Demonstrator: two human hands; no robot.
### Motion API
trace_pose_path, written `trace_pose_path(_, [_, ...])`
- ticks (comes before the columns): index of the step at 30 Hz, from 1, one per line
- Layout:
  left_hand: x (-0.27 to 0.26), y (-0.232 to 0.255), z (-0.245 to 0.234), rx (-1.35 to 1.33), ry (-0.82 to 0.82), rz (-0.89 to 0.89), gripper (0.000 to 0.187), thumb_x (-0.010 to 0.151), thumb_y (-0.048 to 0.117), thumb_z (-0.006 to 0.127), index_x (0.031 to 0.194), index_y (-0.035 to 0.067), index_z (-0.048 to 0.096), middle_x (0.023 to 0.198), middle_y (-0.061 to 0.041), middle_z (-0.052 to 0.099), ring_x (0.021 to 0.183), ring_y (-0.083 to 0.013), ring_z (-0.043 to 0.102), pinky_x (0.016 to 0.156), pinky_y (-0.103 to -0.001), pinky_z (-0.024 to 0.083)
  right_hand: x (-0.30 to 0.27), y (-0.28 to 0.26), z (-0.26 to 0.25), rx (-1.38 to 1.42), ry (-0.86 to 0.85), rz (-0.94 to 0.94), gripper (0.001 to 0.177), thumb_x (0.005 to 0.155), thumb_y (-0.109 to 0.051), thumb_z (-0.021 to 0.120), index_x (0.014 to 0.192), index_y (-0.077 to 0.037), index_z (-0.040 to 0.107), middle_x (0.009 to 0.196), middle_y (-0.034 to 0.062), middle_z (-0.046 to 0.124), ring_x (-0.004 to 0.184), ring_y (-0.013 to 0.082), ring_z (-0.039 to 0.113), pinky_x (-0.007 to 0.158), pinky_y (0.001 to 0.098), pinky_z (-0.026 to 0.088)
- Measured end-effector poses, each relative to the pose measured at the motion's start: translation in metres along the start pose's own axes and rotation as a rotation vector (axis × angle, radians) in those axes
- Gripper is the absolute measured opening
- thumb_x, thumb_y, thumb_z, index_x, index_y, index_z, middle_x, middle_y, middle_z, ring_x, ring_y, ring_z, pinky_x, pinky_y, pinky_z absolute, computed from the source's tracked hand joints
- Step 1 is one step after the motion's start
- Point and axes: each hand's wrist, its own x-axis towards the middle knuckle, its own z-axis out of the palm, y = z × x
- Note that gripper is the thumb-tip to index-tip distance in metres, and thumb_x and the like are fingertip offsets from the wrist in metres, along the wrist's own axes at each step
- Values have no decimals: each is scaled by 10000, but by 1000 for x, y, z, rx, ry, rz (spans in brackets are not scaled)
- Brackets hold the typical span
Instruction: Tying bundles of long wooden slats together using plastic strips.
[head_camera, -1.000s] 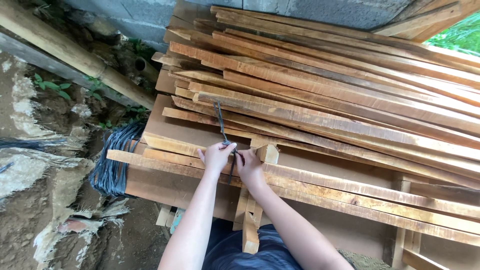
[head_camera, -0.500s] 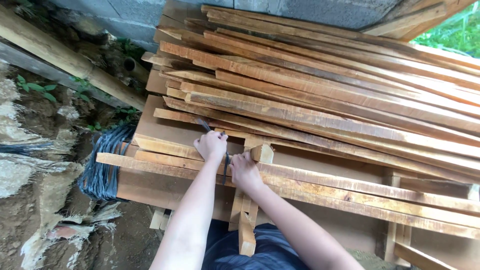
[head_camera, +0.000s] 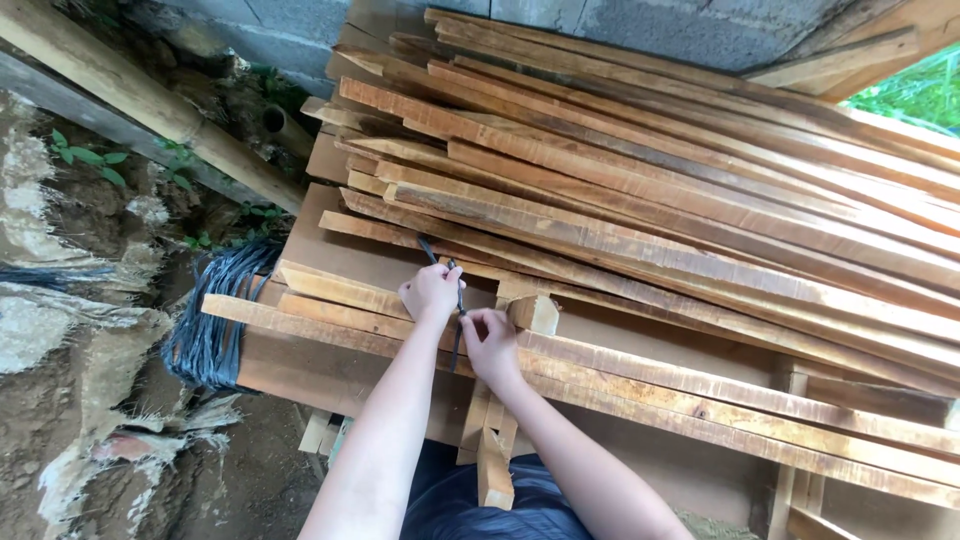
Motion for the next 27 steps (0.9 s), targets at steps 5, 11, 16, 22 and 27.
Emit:
trace_pose_path(5, [-1,5,-2,21,-23,-51,272,940,561,601,945,360,784,911,154,788,1129,-170,708,1108,-364,315,0,7,-1,9,-51,-118,138,932,-252,772,887,-130,728,952,62,744,1110,278,690,1166,489,349])
trace_pose_path(11, [-1,7,0,10,2,-56,249,943,548,608,884,373,775,859,169,778,1096,-134,713,1094,-354,315,-6,-6,-16,-51,-158,-121,148,940,-214,744,819,-142,699,905,26,751,1180,231,679,1218,528,245])
trace_pose_path(16, [-12,6,-8,-31,8,7,277,931,554,619,858,341,780,855,140,783,1076,-163,720,1034,-356,373,-8,15,-2,-179,-132,-158,165,959,-317,723,881,-177,683,913,-11,754,1180,189,679,1180,506,325])
trace_pose_path(22, [-8,-17,6,-154,42,179,343,910,613,664,966,301,795,904,102,788,1049,-192,724,942,-348,489,31,6,15,-23,-24,-78,174,962,-200,690,1056,-54,685,887,146,723,924,374,721,845,469,580])
trace_pose_path(27, [-24,-15,-11,-160,78,209,385,919,571,668,1058,234,789,1026,-19,797,1102,-278,714,970,-404,506,65,46,53,-163,1,-86,78,904,-204,748,897,-139,791,773,65,760,839,292,753,716,357,607])
